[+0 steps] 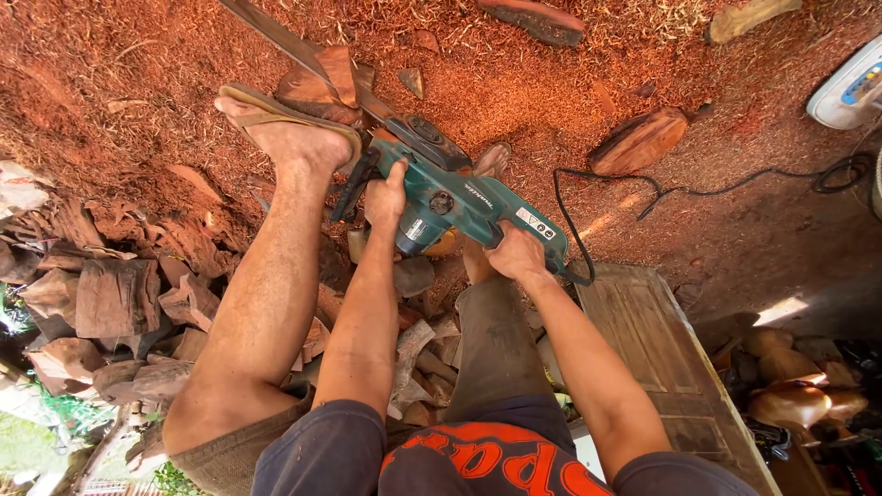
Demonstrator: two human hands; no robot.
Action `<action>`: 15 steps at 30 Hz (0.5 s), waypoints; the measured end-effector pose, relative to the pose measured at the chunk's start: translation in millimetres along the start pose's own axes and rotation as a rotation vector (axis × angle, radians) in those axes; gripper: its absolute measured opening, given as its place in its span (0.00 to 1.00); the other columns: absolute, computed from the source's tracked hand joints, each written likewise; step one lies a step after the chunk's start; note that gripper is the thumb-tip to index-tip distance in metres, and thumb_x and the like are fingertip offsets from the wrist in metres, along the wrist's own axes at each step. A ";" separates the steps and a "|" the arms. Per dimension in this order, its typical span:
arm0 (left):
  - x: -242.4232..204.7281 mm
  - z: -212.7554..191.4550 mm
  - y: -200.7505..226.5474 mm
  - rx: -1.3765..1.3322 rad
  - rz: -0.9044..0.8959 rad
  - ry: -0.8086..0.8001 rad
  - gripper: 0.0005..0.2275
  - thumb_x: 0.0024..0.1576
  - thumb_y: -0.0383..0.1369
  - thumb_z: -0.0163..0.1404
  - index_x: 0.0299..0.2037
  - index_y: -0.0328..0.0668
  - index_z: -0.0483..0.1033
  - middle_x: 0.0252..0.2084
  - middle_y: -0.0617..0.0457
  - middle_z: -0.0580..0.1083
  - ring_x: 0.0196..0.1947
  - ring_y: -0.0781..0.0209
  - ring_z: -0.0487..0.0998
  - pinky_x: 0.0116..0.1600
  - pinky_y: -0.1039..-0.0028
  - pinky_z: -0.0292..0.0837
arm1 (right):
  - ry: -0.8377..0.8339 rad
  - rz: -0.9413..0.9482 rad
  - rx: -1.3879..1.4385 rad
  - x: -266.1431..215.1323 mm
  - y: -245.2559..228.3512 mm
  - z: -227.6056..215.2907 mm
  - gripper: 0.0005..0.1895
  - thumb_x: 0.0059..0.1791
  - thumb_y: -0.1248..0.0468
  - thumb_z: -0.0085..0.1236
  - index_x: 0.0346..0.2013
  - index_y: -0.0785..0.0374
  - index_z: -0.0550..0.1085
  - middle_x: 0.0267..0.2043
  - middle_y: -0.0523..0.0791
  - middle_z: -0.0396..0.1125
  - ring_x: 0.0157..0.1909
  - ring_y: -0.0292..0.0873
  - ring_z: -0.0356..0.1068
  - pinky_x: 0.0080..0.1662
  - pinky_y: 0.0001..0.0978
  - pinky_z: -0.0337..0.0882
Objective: Measure and cut pieces of wood using a chainsaw.
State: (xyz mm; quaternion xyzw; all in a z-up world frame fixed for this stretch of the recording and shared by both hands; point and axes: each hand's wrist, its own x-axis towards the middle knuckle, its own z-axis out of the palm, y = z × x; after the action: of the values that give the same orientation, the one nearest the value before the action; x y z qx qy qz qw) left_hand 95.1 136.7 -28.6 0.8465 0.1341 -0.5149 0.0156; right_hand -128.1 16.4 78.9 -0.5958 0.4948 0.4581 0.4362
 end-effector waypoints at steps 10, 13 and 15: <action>-0.6 -5.4 4.3 0.024 -0.041 0.009 0.44 0.43 0.67 0.46 0.47 0.22 0.80 0.49 0.27 0.76 0.53 0.39 0.78 0.59 0.58 0.68 | -0.019 -0.004 0.019 -0.1 -3.1 -3.3 0.33 0.43 0.54 0.63 0.61 0.58 0.71 0.52 0.56 0.73 0.57 0.57 0.71 0.59 0.47 0.69; -3.1 -15.1 3.8 -0.026 0.000 0.018 0.43 0.43 0.66 0.48 0.44 0.22 0.80 0.44 0.29 0.78 0.49 0.41 0.79 0.56 0.59 0.68 | -0.047 0.017 0.000 -12.1 -11.2 -6.4 0.33 0.44 0.54 0.62 0.62 0.59 0.70 0.49 0.57 0.74 0.55 0.58 0.73 0.59 0.48 0.70; -3.1 -19.3 14.5 -0.006 0.022 -0.054 0.40 0.44 0.65 0.45 0.37 0.24 0.83 0.35 0.34 0.80 0.41 0.45 0.80 0.52 0.60 0.69 | -0.009 -0.006 0.035 -8.9 -11.9 -8.6 0.31 0.43 0.55 0.62 0.60 0.59 0.71 0.48 0.57 0.74 0.54 0.59 0.73 0.58 0.48 0.70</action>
State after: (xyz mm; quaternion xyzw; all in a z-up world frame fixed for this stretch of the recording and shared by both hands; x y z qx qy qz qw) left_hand 114.0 125.3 -18.5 0.8338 0.1257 -0.5368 0.0275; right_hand -116.1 11.2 90.1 -0.5875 0.4989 0.4506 0.4504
